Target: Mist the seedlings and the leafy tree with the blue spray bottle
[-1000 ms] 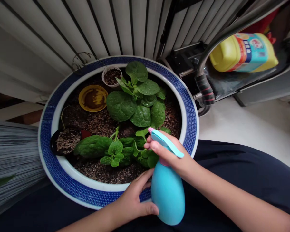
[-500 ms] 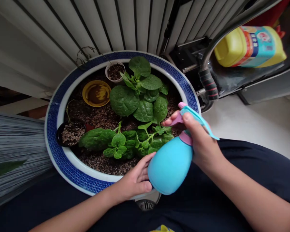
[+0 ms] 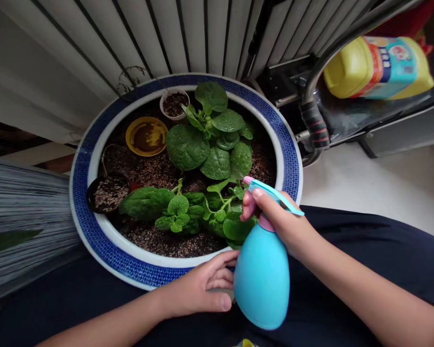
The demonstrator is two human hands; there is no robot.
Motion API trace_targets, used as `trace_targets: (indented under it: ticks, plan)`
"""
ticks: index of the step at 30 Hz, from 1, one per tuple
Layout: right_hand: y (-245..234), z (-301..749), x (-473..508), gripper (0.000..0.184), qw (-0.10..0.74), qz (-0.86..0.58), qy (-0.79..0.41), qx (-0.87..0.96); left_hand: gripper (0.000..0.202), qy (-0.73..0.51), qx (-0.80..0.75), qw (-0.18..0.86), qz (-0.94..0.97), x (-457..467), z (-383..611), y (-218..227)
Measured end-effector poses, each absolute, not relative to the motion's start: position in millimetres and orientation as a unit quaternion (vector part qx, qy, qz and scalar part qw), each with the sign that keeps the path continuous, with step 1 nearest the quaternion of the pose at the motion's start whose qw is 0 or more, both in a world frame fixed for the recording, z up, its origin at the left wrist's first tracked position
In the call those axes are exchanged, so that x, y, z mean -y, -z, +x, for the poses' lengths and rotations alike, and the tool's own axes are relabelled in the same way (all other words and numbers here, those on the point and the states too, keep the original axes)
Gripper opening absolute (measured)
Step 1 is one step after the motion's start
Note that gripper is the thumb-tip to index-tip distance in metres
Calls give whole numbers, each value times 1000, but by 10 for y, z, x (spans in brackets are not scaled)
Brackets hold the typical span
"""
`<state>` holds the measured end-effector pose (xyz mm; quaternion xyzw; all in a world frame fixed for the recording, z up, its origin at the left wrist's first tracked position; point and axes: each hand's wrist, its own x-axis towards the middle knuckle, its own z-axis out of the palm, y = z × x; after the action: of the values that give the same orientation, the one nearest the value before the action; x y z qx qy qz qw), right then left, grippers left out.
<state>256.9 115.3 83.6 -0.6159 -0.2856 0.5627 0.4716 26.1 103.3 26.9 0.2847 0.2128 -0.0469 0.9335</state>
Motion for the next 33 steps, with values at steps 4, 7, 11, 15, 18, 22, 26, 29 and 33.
trace_targets:
  ticks: [4,7,11,15,18,22,26,29,33]
  plan:
    - [-856,2513,-1122,40,443,-607,-594,285,92,62,-197,943,262,-1016,187,-315]
    - [-861,2483,-1122,38,462,-576,-597,313,104,65,-187,945,259,-1009,162,-312]
    - [-862,2474,-1142,38,484,-565,-563,361,108,52,-180,942,278,-1035,158,-280]
    - [-937,2449,-1191,35,486,-578,-541,370,93,17,-187,936,297,-1116,171,-255]
    - [-1016,2402,-1234,37,472,-586,-547,366,88,25,-182,938,294,-1169,186,-248]
    - [-1067,2352,-1272,31,445,-570,-580,375,92,57,-172,937,299,-1182,181,-232]
    - [-1045,2340,-1261,24,428,-526,-593,434,98,68,-172,926,329,-1160,160,-222]
    - [-1028,2323,-1237,31,438,-504,-604,435,106,51,-195,909,365,-1166,159,-255]
    - [-1027,2260,-1219,50,455,-466,-636,415,126,86,-234,858,448,-1252,184,-345]
